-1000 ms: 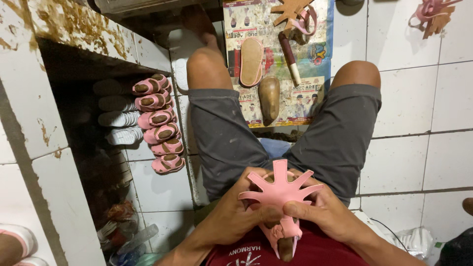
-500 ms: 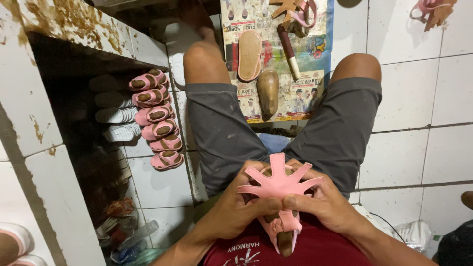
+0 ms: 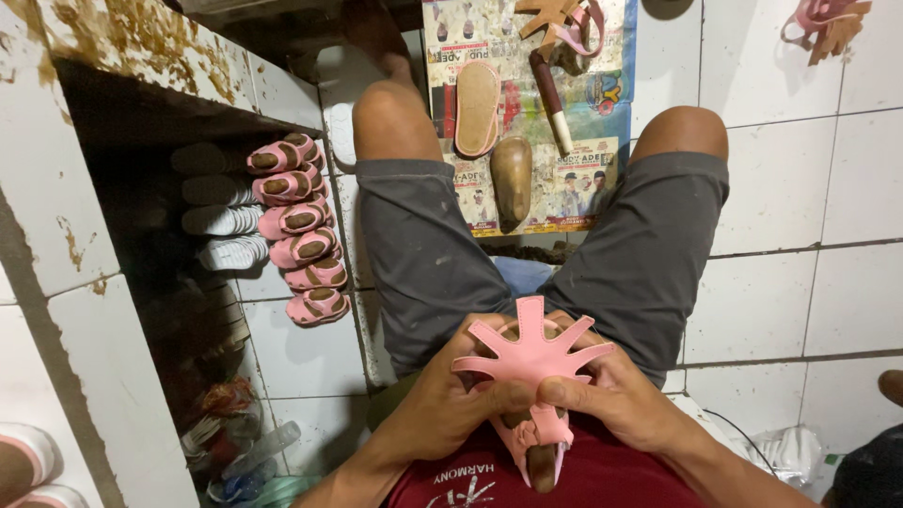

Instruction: The person sits on the floor assembling a pink sandal: they pull and press the pink upper over a wooden shoe last, tap and seat the upper with a wooden mallet, turn the sandal to work different sides, and set the finished sandal down with a stack of completed pink sandals nearby.

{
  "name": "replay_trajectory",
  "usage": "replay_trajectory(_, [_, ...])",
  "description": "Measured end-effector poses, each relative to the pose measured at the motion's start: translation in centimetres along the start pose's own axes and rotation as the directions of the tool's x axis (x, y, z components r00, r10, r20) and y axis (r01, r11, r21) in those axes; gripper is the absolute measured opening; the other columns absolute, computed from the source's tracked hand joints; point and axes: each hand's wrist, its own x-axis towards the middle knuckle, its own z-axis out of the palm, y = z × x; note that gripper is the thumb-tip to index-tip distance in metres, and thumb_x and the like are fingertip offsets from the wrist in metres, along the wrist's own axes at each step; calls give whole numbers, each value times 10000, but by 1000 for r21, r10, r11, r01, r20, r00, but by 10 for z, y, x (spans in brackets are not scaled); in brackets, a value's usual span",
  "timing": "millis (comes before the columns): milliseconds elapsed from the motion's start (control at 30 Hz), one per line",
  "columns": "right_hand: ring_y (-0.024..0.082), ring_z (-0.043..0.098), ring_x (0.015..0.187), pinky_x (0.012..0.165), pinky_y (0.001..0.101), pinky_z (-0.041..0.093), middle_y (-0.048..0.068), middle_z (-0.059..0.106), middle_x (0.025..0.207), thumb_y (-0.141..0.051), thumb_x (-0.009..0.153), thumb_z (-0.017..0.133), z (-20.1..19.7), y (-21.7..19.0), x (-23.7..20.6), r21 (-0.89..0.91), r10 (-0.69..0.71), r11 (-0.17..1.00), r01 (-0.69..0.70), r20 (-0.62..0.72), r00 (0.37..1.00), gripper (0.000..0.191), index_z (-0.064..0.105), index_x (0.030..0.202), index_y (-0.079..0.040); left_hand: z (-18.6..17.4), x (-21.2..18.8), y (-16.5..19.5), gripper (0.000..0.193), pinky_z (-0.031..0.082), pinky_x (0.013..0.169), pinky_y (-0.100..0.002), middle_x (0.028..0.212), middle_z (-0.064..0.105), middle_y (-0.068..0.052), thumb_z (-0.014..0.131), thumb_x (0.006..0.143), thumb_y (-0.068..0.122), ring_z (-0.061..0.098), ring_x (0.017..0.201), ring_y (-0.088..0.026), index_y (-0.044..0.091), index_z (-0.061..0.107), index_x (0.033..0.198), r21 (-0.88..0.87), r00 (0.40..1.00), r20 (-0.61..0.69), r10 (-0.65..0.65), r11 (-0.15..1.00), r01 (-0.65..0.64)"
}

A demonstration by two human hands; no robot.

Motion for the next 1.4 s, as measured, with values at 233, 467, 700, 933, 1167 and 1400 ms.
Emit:
replay_trajectory(233, [129,632,1045,882,340,548,81,670,1199,-218,899,717,2,2,1,18,14,1000,-13,-29,999,581,502,1399,-16,-1,0,-2,586,524,900,-279,1213,620,-60,771,925,194,600,1067,-103,30,471,1401,-35,1000,9,20,999,-20])
replay_trajectory(467, [160,634,1038,881,361,549,116,671,1188,-219,925,713,-2,7,0,43,58,997,-58,1,998,579,502,1414,10,1,-1,-4,564,541,847,-287,1178,644,-73,763,931,183,618,1002,-118,34,484,1398,-29,1000,-11,13,999,-14])
replay_trajectory(700, [157,622,1082,927,358,536,104,653,1226,-243,920,704,-3,5,1,20,30,999,-30,32,999,596,483,1421,-8,1,-1,-4,589,534,885,-283,1211,640,-78,792,912,163,613,1064,-119,19,489,1397,-32,1000,-24,10,999,-10])
replay_trajectory(933, [163,600,1127,969,359,507,97,636,1267,-291,911,730,1,-8,5,-51,-38,998,42,78,996,605,536,1384,31,3,0,-6,599,541,924,-293,1236,627,-78,783,907,131,619,1107,-132,28,474,1409,-96,1000,-21,13,995,-15])
replay_trajectory(1167, [169,614,1106,913,333,545,112,639,1253,-232,849,776,2,-9,5,-54,-67,996,68,35,997,647,526,1389,23,5,-3,-6,604,542,933,-309,1254,627,-108,794,890,89,622,1124,-151,-7,483,1399,-99,999,-36,27,995,-30])
replay_trajectory(1400, [111,631,870,761,288,540,64,676,1015,-30,802,810,-17,14,4,30,-27,999,30,-76,997,444,629,1203,31,6,-10,-16,642,554,997,-357,1380,606,-154,803,861,93,634,1199,-201,-14,468,1398,-62,984,-104,145,986,-152])
